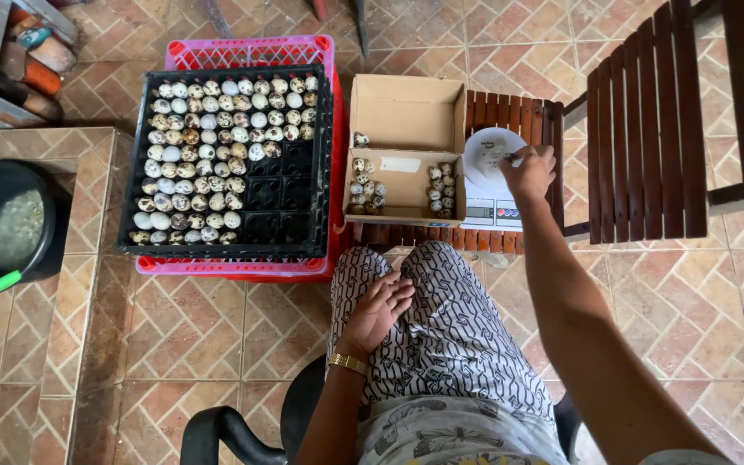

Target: Weighing individual quail eggs on a digital scale and sorting them into a cardboard box for packing.

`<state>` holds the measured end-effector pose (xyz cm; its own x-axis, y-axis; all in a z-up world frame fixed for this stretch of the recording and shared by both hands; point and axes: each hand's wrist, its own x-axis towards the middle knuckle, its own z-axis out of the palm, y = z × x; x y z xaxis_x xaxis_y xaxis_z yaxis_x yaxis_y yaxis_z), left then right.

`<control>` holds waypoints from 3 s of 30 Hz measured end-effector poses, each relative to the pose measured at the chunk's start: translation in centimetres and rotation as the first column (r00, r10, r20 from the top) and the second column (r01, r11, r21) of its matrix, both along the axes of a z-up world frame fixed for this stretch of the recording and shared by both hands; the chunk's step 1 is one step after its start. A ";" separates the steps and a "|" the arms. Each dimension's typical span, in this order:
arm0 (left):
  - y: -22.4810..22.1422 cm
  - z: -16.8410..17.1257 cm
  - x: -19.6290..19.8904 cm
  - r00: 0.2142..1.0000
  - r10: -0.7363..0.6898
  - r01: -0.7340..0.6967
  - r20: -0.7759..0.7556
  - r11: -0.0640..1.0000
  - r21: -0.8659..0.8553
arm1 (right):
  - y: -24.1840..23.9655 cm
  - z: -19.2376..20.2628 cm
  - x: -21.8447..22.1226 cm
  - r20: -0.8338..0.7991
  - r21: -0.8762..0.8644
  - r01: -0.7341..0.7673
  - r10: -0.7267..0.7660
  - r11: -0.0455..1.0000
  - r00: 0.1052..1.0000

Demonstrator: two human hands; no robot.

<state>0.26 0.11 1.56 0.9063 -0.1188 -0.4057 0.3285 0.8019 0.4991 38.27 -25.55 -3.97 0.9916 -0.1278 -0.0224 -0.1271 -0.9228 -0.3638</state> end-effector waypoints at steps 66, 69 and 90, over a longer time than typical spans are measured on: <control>-0.8 4.7 0.4 0.994 0.075 -0.074 -0.085 0.997 0.021 | 13.2 3.0 -28.6 0.042 0.627 -0.580 0.721 0.521 0.692; -0.7 4.7 0.4 0.993 0.069 -0.068 -0.092 0.998 0.019 | 13.0 4.6 -28.8 0.011 0.638 -0.565 0.727 0.523 0.686; -0.6 2.7 0.3 0.993 0.074 -0.074 -0.089 0.997 0.006 | 13.1 5.0 -28.6 -0.005 0.659 -0.539 0.720 0.524 0.694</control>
